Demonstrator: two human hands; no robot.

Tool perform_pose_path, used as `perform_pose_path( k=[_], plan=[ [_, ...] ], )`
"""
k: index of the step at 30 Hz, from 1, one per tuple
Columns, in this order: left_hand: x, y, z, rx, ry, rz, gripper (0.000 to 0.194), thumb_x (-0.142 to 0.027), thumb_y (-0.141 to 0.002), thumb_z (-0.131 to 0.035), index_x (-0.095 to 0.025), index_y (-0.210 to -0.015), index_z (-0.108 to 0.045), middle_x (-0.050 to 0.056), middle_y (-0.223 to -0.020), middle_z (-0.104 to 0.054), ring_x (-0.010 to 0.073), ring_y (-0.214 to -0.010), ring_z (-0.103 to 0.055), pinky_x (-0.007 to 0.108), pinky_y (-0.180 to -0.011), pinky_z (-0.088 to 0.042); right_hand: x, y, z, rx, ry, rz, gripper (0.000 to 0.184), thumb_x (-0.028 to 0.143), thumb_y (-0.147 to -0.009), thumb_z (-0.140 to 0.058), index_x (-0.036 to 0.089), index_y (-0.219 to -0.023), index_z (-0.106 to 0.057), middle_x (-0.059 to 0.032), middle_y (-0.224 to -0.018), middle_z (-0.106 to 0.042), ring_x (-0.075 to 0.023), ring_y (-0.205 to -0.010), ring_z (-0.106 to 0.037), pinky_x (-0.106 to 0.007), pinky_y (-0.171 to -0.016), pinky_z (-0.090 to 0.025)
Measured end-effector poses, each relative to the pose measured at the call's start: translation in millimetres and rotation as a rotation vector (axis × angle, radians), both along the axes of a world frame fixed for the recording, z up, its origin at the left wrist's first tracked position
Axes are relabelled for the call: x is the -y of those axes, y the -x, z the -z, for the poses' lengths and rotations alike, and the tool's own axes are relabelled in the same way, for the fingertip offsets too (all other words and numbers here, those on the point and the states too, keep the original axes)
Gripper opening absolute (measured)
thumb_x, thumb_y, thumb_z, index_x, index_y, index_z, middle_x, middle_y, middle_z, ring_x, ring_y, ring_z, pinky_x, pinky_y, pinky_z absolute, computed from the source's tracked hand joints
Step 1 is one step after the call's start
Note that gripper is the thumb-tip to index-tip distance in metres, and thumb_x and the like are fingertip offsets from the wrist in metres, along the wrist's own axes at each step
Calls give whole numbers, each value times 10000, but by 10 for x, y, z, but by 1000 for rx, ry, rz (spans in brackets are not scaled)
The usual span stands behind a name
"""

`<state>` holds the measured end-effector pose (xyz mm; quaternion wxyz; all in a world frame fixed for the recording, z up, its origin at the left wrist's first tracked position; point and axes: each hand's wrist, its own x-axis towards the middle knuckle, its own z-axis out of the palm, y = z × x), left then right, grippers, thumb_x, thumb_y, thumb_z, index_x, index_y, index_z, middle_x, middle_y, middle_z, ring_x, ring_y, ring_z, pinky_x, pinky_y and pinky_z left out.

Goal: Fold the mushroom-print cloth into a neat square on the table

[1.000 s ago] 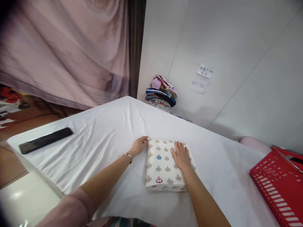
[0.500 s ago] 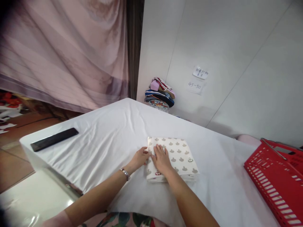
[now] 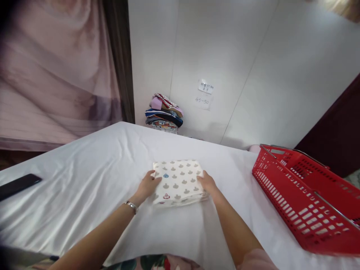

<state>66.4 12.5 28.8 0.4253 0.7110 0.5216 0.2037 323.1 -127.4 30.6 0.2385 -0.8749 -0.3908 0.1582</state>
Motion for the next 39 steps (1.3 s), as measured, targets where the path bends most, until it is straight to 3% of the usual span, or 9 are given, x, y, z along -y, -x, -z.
perform_pose_path(
  k=[3,7,16,22,26,29,32,36,39],
  plan=[
    [-254,129,-84,-13,-100,-5,540,-355,-793,-525,-192,-1287,-380,65,-942,-659,188,-809,-636,267,-703,-459,92,275,113,-82,-29,-69,462,394,-785,-544,203,-1205,-518,-68,-1124,-636,-222,-1024,-588,-304,-852,-429],
    [-503,338,-62,-86,22,-2,546,-334,-763,-571,-155,-1257,-423,89,-970,-663,187,-765,-643,264,-687,-474,186,532,169,-262,-159,-109,527,474,-771,-557,227,-1232,-486,-62,-1076,-650,-224,-959,-605,-324,-821,-441],
    [-415,348,-26,-260,-141,99,572,-494,-784,-516,-171,-1249,-440,125,-1035,-652,264,-952,-617,333,-794,-455,74,514,118,-793,-367,168,745,451,-671,-698,184,-1303,-408,-88,-951,-676,-229,-853,-638,-329,-702,-495],
    [-641,428,-91,-260,-191,94,574,-500,-799,-494,-215,-1288,-401,62,-920,-675,198,-765,-649,271,-678,-471,76,843,109,-944,-479,88,826,344,-647,-741,263,-1348,-312,-19,-798,-671,-190,-677,-639,-316,-594,-516],
    [-703,496,-104,-432,-271,105,572,-489,-774,-519,-170,-1245,-457,121,-1077,-636,259,-917,-622,333,-755,-479,145,868,141,-1020,-464,114,924,349,-692,-713,241,-1423,-157,-30,-816,-664,-185,-660,-633,-352,-613,-542],
    [-502,473,-131,-388,-595,113,493,-437,-810,-490,-153,-1213,-493,144,-1196,-568,292,-1088,-533,400,-884,-440,223,838,175,-1104,-472,200,893,342,-740,-674,201,-1432,-128,-58,-857,-663,-180,-677,-638,-370,-665,-551],
    [-100,354,-138,-165,-815,300,440,-444,-849,-454,-150,-1168,-532,125,-1197,-572,258,-1138,-501,395,-977,-390,277,890,209,-1197,-463,155,602,339,-770,-637,162,-1297,-406,-89,-902,-666,-183,-721,-647,-373,-692,-550],
    [453,139,-75,-44,-873,681,517,-491,-841,-480,-170,-1245,-486,113,-1280,-522,235,-1211,-446,397,-1026,-351,283,1015,201,-1259,-455,60,275,340,-782,-612,119,-945,-612,-96,-865,-675,-169,-696,-638,-331,-659,-547],
    [654,47,6,-144,-830,779,640,-531,-808,-508,-186,-1335,-394,123,-1385,-416,269,-1291,-350,475,-1064,-273,262,1056,174,-1272,-466,68,245,349,-777,-618,118,-859,-615,-85,-798,-675,-158,-637,-626,-302,-599,-532]
  ],
)
